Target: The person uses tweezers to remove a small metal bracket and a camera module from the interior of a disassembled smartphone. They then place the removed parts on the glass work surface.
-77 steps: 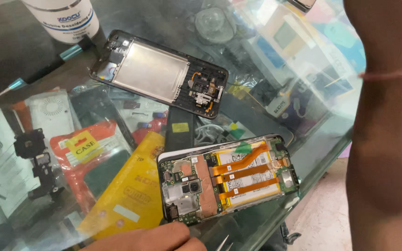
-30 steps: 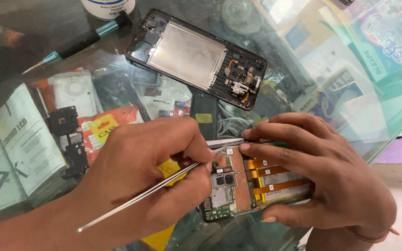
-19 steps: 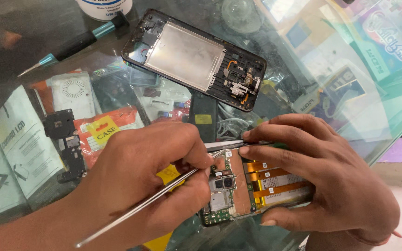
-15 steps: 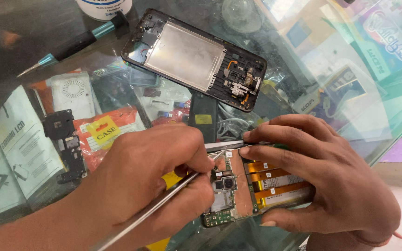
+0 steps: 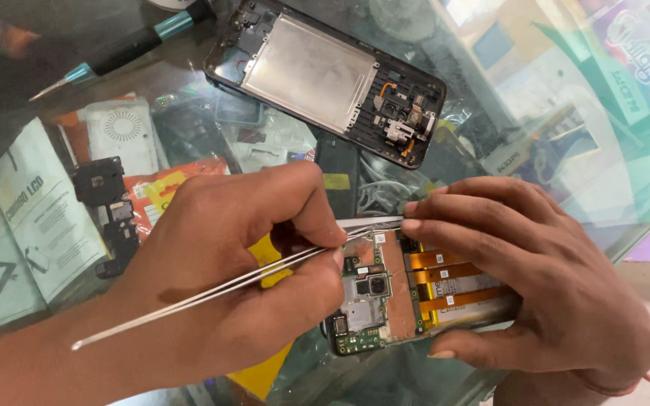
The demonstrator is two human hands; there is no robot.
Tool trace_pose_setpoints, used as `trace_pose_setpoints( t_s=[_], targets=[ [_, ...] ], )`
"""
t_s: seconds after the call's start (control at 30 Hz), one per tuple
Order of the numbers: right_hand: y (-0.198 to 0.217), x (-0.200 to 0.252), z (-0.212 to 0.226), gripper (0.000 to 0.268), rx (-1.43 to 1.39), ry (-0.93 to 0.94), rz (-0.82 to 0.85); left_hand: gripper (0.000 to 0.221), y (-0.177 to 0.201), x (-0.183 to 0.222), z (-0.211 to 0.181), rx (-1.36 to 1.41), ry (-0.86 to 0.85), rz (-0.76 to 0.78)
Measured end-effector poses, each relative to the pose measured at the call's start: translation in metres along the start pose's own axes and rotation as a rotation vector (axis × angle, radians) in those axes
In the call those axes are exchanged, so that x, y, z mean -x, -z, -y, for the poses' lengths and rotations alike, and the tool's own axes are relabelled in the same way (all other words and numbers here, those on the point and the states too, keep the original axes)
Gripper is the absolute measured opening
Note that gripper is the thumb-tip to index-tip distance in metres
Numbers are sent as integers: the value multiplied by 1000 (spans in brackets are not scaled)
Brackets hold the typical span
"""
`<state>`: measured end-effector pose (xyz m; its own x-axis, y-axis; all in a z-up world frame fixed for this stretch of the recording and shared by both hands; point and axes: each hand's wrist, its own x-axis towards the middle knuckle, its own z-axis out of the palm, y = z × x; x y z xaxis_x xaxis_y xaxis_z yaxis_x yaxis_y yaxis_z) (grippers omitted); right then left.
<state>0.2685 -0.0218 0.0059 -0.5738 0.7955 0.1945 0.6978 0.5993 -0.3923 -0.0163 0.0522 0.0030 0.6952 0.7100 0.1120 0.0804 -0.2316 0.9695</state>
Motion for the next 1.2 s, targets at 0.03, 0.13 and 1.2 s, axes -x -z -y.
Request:
trace_pose_setpoints(
  t_s=[0.03, 0.13, 1.2],
  targets=[
    [0, 0, 0, 89, 1, -2, 1, 17, 0, 0, 0, -19, 0, -7],
    [0, -1, 0, 96, 12, -36, 2, 15, 2, -1, -2, -31, 24, -37],
    [3, -4, -1, 96, 31, 2, 25, 23, 1, 4, -3, 1, -17, -9]
  ],
)
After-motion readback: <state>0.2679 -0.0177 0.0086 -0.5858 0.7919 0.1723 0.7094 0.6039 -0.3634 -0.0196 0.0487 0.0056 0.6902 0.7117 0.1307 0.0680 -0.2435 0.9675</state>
